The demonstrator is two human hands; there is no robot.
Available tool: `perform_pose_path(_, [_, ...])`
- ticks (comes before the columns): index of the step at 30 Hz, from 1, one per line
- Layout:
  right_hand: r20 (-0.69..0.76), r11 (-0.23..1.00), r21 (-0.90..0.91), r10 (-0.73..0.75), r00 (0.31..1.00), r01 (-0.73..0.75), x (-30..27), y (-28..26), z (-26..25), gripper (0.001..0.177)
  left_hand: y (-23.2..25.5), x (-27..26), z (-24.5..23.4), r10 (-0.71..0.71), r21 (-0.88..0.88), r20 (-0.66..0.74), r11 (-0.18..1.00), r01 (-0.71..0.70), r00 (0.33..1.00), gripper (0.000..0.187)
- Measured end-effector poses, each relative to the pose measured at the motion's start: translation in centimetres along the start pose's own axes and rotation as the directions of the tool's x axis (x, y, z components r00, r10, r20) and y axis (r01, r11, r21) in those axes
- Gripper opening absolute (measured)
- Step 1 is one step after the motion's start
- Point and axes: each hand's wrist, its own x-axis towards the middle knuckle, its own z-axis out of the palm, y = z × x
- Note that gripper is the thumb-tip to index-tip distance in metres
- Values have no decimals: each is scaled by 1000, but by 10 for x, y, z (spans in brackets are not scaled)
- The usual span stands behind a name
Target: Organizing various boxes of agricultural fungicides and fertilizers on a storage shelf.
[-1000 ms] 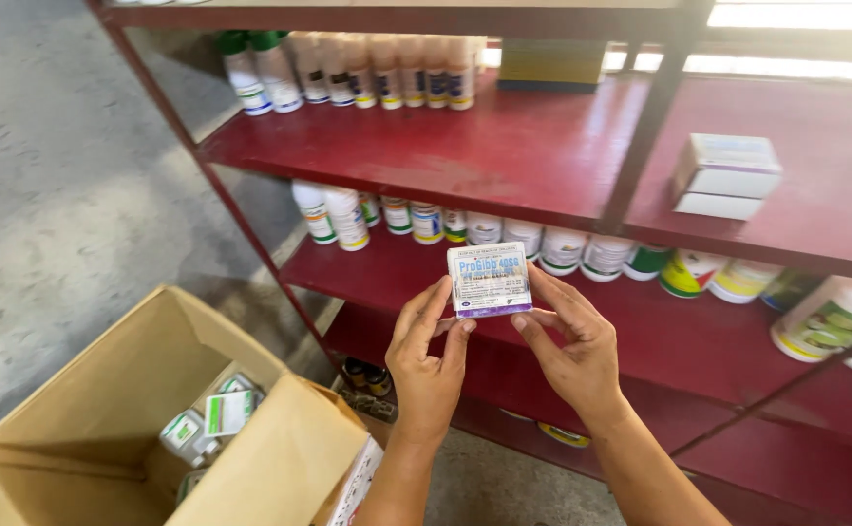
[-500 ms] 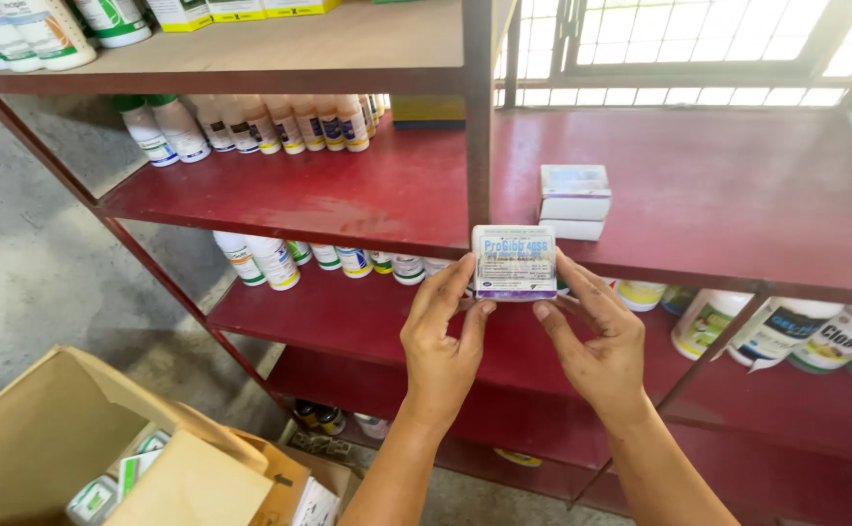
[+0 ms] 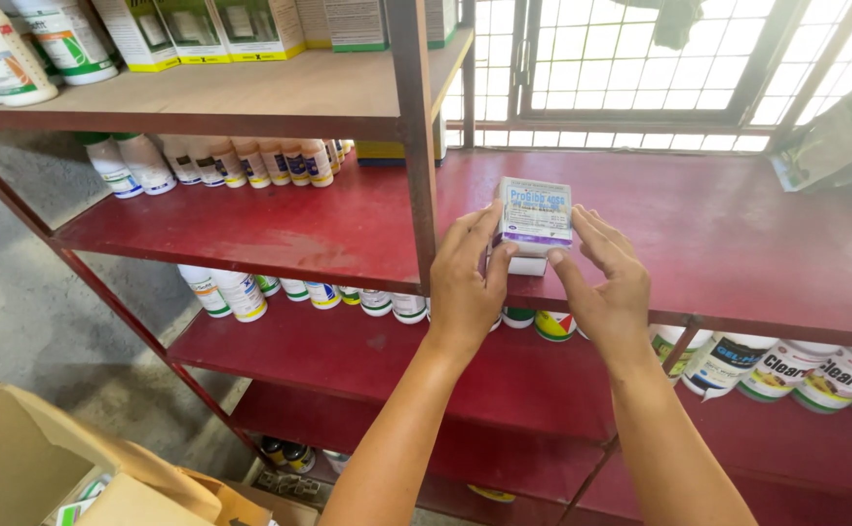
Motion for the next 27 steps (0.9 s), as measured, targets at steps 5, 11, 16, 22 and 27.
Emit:
perform_pose_path(5, [2, 1000, 1, 20, 1000, -20, 11, 23, 7, 48, -18, 7, 19, -38, 3, 0, 999, 38, 999, 44])
perform_pose_path(11, [7, 999, 22, 35, 999, -35, 20, 39, 18, 47, -37, 12, 29, -90, 9, 7, 996, 90, 996, 42])
perform_pose_path(16, [6, 998, 33, 53, 999, -53, 24, 43, 23, 46, -47, 14, 33, -116, 22, 13, 993, 116, 993, 41])
perform_pose_path(22, [11, 996, 47, 75, 997, -76, 24, 43, 26, 45, -52, 14, 33, -142, 26, 22, 990, 141, 990, 41])
perform_pose_path(27, [-2, 995, 46, 88, 996, -88, 23, 43, 29, 43, -56, 13, 35, -147, 38, 19, 989, 146, 989, 40])
